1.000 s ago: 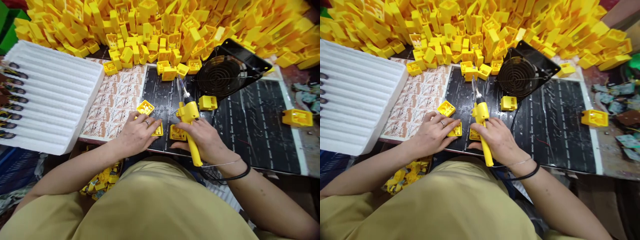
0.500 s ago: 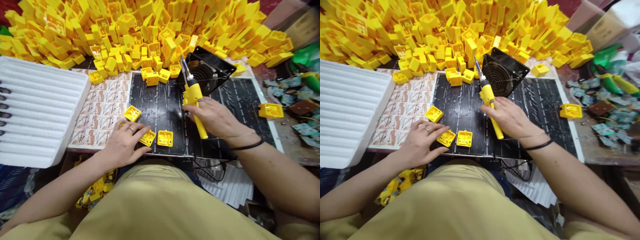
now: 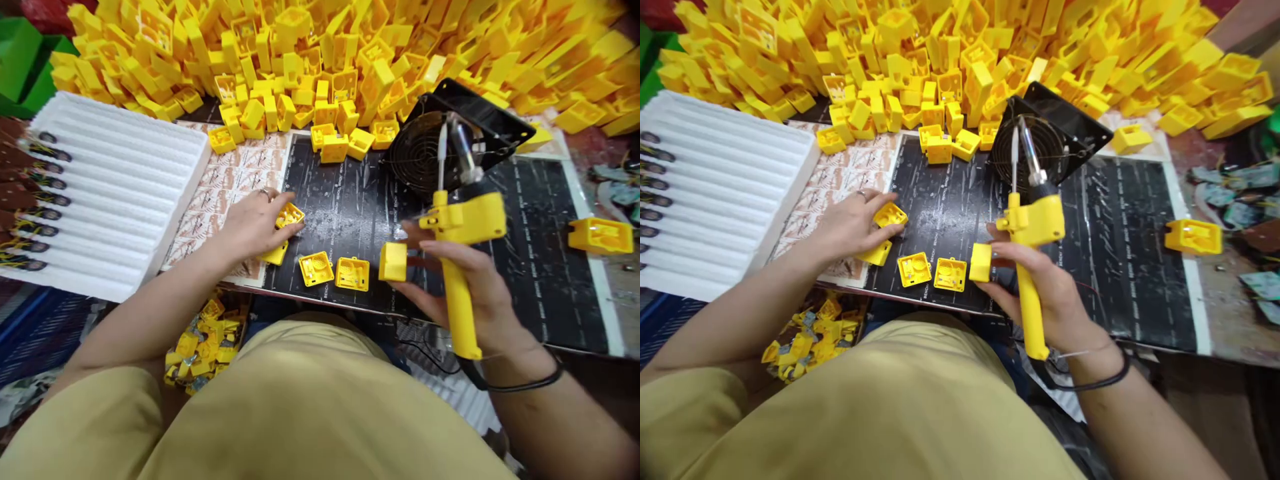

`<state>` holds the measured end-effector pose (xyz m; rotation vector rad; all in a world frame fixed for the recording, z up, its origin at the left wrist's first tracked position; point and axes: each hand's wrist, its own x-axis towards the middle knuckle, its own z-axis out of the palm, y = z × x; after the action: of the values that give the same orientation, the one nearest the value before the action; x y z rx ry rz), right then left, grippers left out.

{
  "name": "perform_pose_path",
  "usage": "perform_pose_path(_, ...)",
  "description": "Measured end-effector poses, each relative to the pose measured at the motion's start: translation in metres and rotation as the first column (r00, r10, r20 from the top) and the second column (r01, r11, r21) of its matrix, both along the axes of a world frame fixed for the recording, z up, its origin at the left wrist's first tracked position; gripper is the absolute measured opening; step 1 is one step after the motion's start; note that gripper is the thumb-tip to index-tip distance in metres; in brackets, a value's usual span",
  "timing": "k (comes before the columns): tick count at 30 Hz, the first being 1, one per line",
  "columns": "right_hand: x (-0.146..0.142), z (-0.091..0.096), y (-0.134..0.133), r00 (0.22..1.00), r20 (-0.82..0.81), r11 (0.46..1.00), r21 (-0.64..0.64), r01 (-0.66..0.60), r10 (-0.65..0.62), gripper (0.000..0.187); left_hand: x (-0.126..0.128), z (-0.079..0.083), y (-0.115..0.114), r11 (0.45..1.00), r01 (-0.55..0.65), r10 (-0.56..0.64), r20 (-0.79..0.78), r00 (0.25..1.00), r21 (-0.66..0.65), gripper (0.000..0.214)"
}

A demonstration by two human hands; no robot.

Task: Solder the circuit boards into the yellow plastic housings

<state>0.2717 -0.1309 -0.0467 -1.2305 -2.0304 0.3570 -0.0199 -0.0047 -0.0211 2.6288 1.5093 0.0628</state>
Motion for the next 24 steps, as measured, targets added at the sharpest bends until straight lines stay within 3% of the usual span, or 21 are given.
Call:
perform_pose_path(3, -0.001, -0.021, -0.027, 0.996, -0.080, 0.999, -0.030, 0.041, -0.043, 0.060, 0.011, -0.002, 0.012, 0.991, 0.084, -0.086, -0.010, 0.996, -0.107, 0.052)
perform_pose_path(5, 0.008, -0.029, -0.037, 0.998, -0.029, 0.999, -0.007, 0.051, -0.051, 0.059, 0.023, -0.002, 0.015, 0.958, 0.245, -0.236, 0.074, 0.969, -0.151, 0.050)
perform_pose_path(7, 0.019, -0.030, -0.042, 0.997, 0.050, 0.998, 0.022, 0.063, -0.064, 0.061, 0.036, -0.002, 0.018, 0.875, 0.446, -0.426, 0.138, 0.894, -0.187, 0.052)
perform_pose_path(9, 0.027, -0.028, -0.044, 0.989, 0.123, 0.996, 0.044, 0.072, -0.077, 0.065, 0.045, -0.001, 0.019, 0.798, 0.569, -0.541, 0.179, 0.822, -0.198, 0.057)
perform_pose_path(11, 0.028, -0.027, -0.043, 0.980, 0.185, 0.995, 0.075, 0.067, -0.080, 0.065, 0.047, 0.003, 0.019, 0.840, 0.519, -0.485, 0.211, 0.848, -0.157, 0.058)
perform_pose_path(13, 0.024, -0.027, -0.041, 0.973, 0.216, 0.992, 0.114, 0.057, -0.081, 0.060, 0.038, 0.011, 0.016, 0.939, 0.332, -0.310, 0.191, 0.931, -0.094, 0.052)
perform_pose_path(15, 0.018, -0.028, -0.036, 0.975, 0.211, 0.990, 0.134, 0.040, -0.068, 0.056, 0.021, 0.021, 0.007, 0.978, 0.195, -0.190, 0.072, 0.979, -0.069, 0.043)
perform_pose_path(17, 0.014, -0.024, -0.029, 0.981, 0.192, 0.993, 0.117, -0.009, -0.013, 0.053, 0.000, 0.027, -0.006, 0.966, 0.228, -0.239, -0.083, 0.967, -0.124, 0.044)
perform_pose_path(19, 0.010, -0.014, -0.017, 0.986, 0.154, 0.993, 0.089, -0.072, 0.058, 0.052, -0.020, 0.024, -0.018, 0.921, 0.336, -0.367, -0.146, 0.919, -0.198, 0.052)
perform_pose_path(21, 0.006, -0.001, 0.002, 0.984, 0.139, 0.990, 0.075, -0.121, 0.109, 0.049, -0.034, 0.015, -0.026, 0.894, 0.396, -0.421, -0.094, 0.902, -0.207, 0.053)
perform_pose_path(24, -0.013, 0.013, 0.043, 0.954, 0.239, 0.978, 0.062, -0.202, 0.182, 0.035, -0.041, -0.002, -0.018, 0.916, 0.322, -0.288, 0.166, 0.943, -0.238, 0.044)
